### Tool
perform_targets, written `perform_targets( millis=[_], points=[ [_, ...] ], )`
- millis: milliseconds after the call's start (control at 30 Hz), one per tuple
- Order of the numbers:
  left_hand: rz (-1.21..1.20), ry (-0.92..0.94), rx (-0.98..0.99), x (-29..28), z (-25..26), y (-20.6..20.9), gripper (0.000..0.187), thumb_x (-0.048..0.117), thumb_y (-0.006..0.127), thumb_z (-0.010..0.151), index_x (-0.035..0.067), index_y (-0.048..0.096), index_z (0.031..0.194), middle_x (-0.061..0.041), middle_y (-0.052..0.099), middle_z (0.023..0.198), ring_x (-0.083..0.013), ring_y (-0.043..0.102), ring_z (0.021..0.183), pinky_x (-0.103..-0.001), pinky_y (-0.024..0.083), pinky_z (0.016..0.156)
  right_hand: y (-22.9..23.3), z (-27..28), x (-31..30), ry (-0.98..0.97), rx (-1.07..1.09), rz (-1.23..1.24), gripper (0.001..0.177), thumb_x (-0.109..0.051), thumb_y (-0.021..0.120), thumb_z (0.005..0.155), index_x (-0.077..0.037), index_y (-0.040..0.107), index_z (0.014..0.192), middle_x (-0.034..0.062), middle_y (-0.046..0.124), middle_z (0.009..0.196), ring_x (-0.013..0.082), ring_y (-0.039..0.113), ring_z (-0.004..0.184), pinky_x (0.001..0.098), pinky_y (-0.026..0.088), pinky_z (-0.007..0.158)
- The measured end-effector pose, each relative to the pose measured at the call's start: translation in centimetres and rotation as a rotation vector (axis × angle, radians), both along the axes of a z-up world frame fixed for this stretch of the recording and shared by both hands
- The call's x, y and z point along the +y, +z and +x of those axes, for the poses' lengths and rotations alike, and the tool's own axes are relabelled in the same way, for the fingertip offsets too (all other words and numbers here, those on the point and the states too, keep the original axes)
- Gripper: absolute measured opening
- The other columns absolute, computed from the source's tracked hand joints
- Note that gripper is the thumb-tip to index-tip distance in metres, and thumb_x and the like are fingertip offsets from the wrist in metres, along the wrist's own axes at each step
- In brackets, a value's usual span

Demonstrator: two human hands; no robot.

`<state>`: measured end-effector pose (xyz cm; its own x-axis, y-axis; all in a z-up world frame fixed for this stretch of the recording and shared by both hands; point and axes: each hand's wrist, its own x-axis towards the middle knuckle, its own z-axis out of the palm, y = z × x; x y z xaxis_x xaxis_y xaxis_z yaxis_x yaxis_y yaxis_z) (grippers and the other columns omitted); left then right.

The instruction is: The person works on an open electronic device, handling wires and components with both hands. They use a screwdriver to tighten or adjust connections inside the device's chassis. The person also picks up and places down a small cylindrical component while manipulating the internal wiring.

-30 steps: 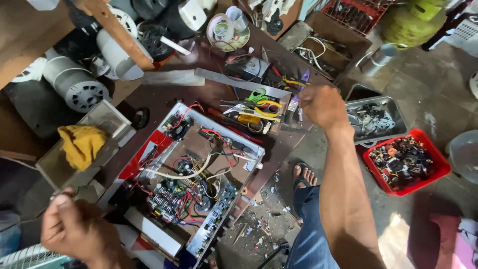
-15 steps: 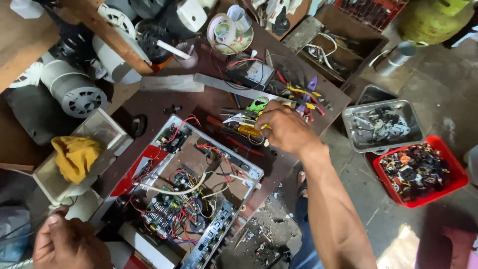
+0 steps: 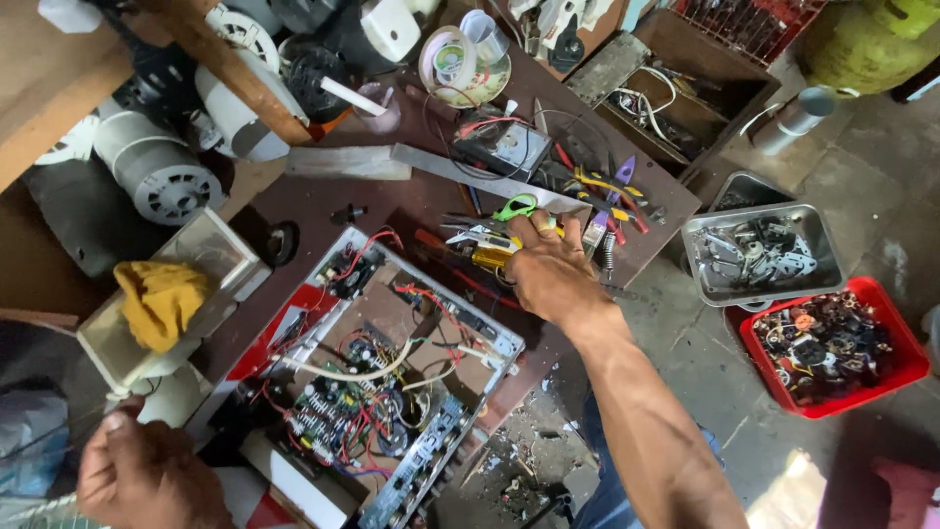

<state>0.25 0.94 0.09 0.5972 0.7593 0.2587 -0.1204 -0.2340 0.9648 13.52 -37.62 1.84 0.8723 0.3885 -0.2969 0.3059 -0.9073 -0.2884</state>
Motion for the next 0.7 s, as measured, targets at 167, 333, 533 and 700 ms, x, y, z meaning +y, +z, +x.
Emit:
perform_targets(
  millis=[167, 333, 533, 700],
  points=[
    [0.003, 0.006, -0.098, 0.8, 0.6, -0.8, 0.019, 0.020, 0.060, 0.109, 0.004, 0.068, 0.104, 0.004, 0.038, 0.058, -0.0033, 0.031, 0.050, -0.023, 0.024, 0.049, 0.5, -1.0, 1.1, 0.050, -0.017, -0.018, 0.025, 0.017, 0.065, 0.064, 0.000, 0.077, 0.079, 0.0148, 0.039, 0.144, 0.0406, 0.026, 0.138, 0.0754, 0.001, 0.117],
    [-0.012, 0.000, -0.095, -0.9, 0.6, 1.4, 0.017, 0.017, 0.059, 0.106, 0.004, 0.069, 0.100, 0.005, 0.039, 0.057, -0.0027, 0.032, 0.050, -0.021, 0.026, 0.049, -0.6, -1.2, 0.4, -0.044, 0.050, 0.214, 0.022, -0.003, 0.057, 0.081, -0.009, 0.068, 0.062, 0.0057, 0.042, 0.142, 0.0282, 0.024, 0.138, 0.0651, 0.010, 0.106],
    [0.010, -0.005, -0.188, -2.0, 0.4, 2.5, 0.005, 0.006, 0.067, 0.099, 0.004, 0.071, 0.098, 0.001, 0.048, 0.058, -0.0013, 0.032, 0.055, -0.020, 0.027, 0.057, -1.3, -1.6, -1.5, -0.166, 0.002, 0.705, 0.020, -0.012, 0.074, 0.077, 0.002, 0.074, 0.091, 0.0227, 0.057, 0.128, 0.0470, 0.045, 0.131, 0.0644, 0.029, 0.112],
    [-0.044, -0.044, -0.203, -1.8, 0.3, 2.7, 0.007, 0.007, 0.065, 0.100, 0.003, 0.071, 0.098, -0.004, 0.045, 0.050, -0.0077, 0.042, 0.041, -0.020, 0.033, 0.050, -2.2, -1.5, -2.5, -0.180, -0.070, 1.025, 0.016, -0.008, 0.067, 0.082, 0.003, 0.073, 0.092, 0.0220, 0.063, 0.113, 0.0407, 0.058, 0.113, 0.0562, 0.041, 0.101]
  ],
)
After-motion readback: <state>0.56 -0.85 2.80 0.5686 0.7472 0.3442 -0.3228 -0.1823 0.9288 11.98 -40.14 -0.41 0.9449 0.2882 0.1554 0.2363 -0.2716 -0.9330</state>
